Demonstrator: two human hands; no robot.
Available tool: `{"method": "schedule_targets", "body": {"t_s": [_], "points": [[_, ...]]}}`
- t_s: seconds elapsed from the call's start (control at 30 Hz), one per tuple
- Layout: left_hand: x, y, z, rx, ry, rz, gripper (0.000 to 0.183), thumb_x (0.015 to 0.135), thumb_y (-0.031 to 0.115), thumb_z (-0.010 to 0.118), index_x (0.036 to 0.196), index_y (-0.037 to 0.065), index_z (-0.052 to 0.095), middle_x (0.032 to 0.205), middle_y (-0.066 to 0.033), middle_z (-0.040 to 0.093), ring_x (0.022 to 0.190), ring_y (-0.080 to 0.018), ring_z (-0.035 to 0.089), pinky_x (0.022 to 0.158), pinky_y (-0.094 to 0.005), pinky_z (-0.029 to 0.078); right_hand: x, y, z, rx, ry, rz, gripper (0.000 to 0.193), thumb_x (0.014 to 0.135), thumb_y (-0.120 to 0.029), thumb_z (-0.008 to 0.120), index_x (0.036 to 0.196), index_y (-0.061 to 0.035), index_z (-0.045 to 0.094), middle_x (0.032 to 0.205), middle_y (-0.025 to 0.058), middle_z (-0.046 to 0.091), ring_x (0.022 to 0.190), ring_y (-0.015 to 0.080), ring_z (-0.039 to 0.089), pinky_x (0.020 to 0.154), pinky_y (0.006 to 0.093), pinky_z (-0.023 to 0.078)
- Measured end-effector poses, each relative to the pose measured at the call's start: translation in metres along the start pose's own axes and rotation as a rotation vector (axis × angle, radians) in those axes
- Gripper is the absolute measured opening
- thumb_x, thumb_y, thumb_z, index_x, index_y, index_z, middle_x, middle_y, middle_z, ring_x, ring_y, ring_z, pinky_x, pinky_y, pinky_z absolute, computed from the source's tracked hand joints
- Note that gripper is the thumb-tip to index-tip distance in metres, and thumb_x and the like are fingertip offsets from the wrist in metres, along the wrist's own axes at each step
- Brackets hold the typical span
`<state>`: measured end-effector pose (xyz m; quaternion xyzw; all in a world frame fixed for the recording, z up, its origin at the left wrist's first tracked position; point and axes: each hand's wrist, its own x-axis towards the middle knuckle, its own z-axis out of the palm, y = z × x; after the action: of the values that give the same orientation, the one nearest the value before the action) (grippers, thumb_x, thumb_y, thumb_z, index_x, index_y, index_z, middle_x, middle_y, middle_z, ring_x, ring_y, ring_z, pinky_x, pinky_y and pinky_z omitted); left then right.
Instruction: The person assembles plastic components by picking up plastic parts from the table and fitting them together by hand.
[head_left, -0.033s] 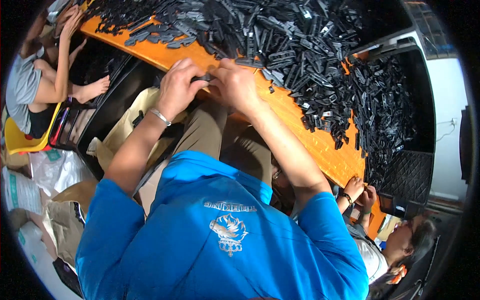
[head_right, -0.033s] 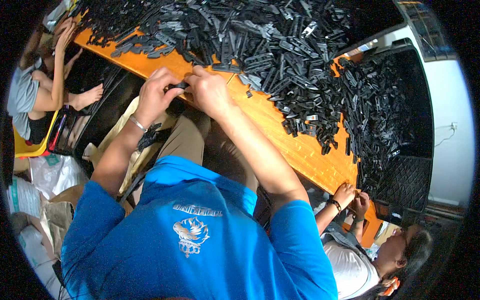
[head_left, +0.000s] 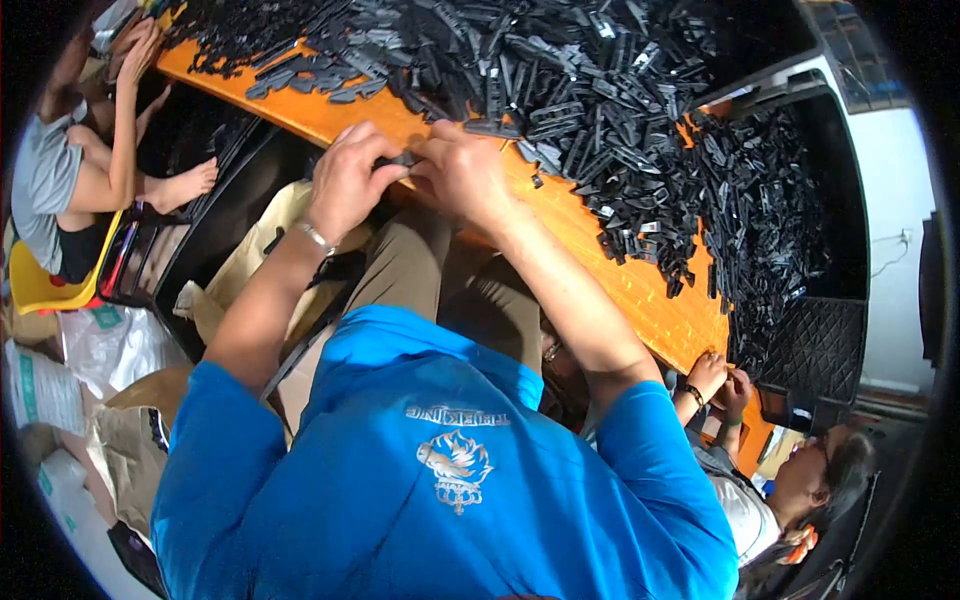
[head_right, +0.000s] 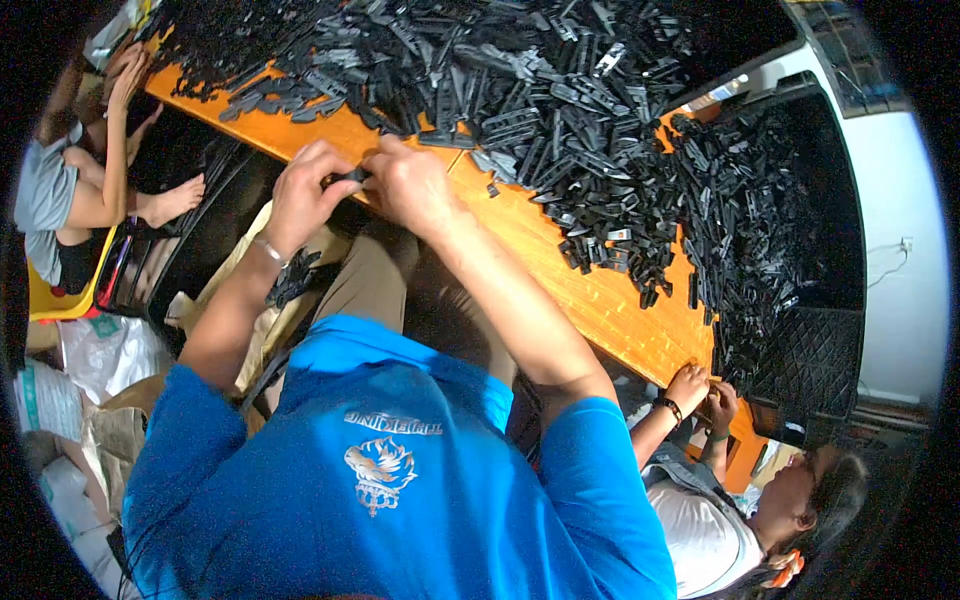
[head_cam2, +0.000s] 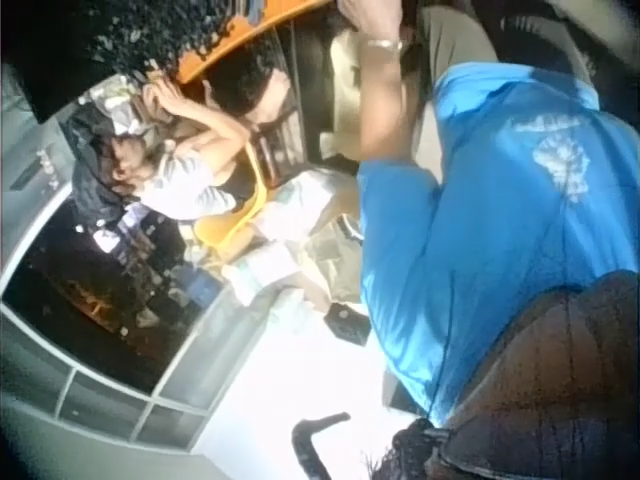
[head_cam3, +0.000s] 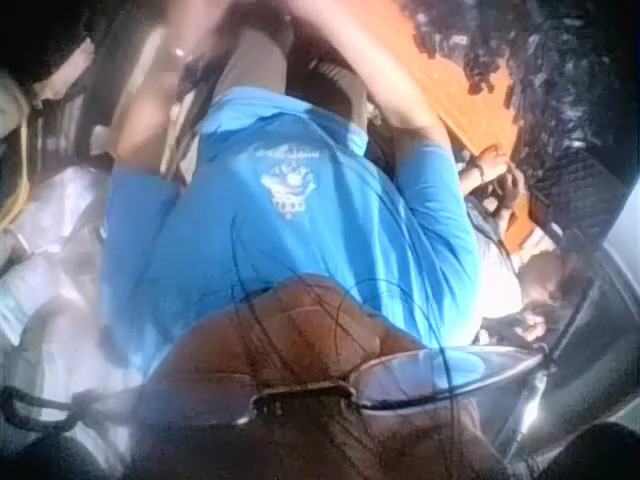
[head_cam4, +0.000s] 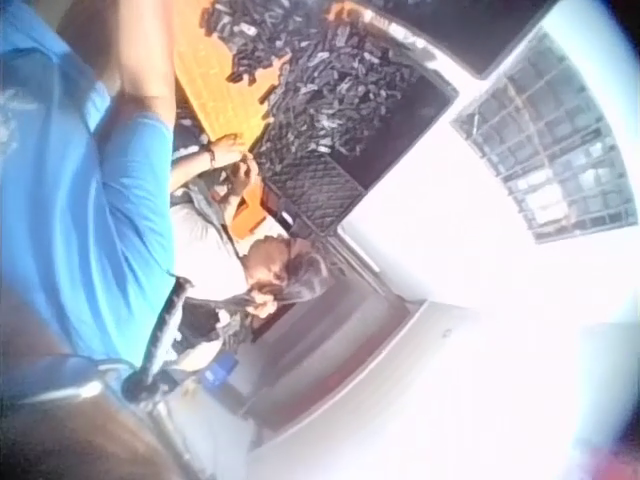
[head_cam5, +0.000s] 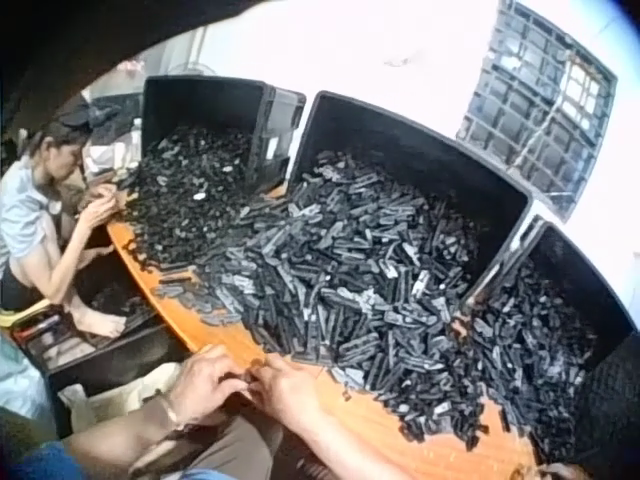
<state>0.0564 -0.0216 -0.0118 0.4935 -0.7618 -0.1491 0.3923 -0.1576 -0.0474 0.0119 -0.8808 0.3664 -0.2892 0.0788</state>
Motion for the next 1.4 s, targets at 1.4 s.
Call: {"method": "schedule_targets", "body": {"t_s": [1.4], "points": [[0.065, -0.008, 0.002, -0.060, -0.390, -0.195, 0.018, 0.095, 0.014, 0.073, 0.109, 0.005, 0.081, 0.097, -0.0177, 0.080, 0.096, -0.0361, 0.076, 0.087, -0.0450, 0.059, -0.126, 0.051, -0.112, -0.425, -0.013, 0.484, 0.017, 0.089, -0.013, 0.081, 0.102, -0.0074, 0.071, 0.102, 0.0118, 0.070, 0.086, 0.0374, 0.073, 0.074, 0.0459, 0.059]]}}
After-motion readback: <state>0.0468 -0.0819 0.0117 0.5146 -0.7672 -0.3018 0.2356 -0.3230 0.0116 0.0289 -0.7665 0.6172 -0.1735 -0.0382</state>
